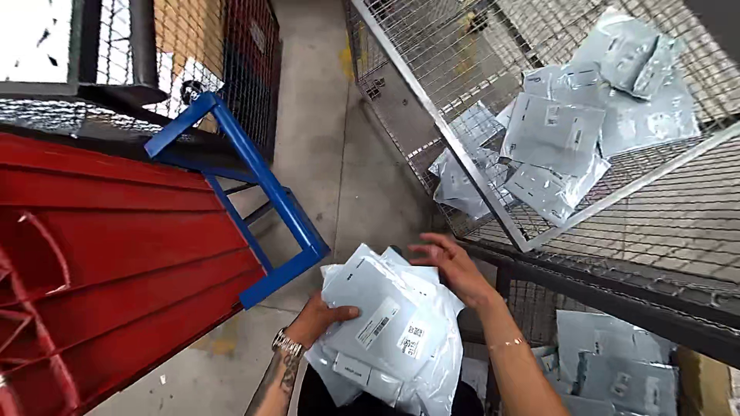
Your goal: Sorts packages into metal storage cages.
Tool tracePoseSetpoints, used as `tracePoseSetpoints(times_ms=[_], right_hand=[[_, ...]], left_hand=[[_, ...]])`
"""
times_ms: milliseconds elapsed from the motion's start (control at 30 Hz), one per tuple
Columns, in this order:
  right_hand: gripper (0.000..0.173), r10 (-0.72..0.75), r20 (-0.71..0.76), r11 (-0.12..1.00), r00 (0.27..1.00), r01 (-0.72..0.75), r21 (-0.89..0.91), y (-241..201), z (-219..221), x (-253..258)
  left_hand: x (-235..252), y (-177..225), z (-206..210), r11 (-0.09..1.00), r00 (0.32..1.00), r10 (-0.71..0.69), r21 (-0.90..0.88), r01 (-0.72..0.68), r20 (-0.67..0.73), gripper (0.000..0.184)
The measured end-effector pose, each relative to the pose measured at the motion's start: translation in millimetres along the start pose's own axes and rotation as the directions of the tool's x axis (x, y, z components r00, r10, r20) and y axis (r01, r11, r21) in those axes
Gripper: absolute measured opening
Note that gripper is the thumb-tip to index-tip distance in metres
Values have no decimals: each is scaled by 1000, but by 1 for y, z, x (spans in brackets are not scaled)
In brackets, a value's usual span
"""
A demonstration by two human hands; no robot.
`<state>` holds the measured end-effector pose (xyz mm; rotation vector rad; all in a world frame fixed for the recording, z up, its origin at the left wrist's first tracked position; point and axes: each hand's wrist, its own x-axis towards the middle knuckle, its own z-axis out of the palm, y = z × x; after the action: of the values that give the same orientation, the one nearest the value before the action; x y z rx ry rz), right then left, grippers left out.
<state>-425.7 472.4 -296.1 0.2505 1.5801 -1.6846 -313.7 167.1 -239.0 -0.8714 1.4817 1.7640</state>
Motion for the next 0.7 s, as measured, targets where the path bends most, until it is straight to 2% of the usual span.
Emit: tracePoseSetpoints(times_ms=[33,100,133,167,267,333,433,567,700], right_hand=[[55,2,91,992,996,10,-128,-12,11,-11],[71,82,121,902,989,-22,-431,-23,21,-17],[73,92,104,853,990,-24,-522,-20,19,-15],[68,77,93,840,993,-14,-543,-15,13,-12],[30,-3,53,885,999,28,-464,-6,-4,-11],[20,-25,23,901,999,32,-433,-4,-12,-15],[14,-100,-104,933,990,56,-356,-7,-23,-21],[9,-154,-331,986,931,123,-112,-8,-29,-20],[7,-176,-464,983,868,177,-42,-10,-28,-14]], left_hand=[[5,4,4,999,1000,-18,33,17,20,60],[17,5,10,997,996,-37,68,32,76,55],[21,4,14,998,995,-33,63,27,98,54],[25,2,19,999,994,-19,41,15,110,52],[33,0,34,999,991,28,-25,-25,131,54],[36,-1,41,998,987,46,-49,-39,151,57],[41,6,47,997,981,55,-68,-43,185,62],[49,19,50,997,972,71,-53,-61,222,61],[63,28,50,998,969,53,3,-55,241,60]])
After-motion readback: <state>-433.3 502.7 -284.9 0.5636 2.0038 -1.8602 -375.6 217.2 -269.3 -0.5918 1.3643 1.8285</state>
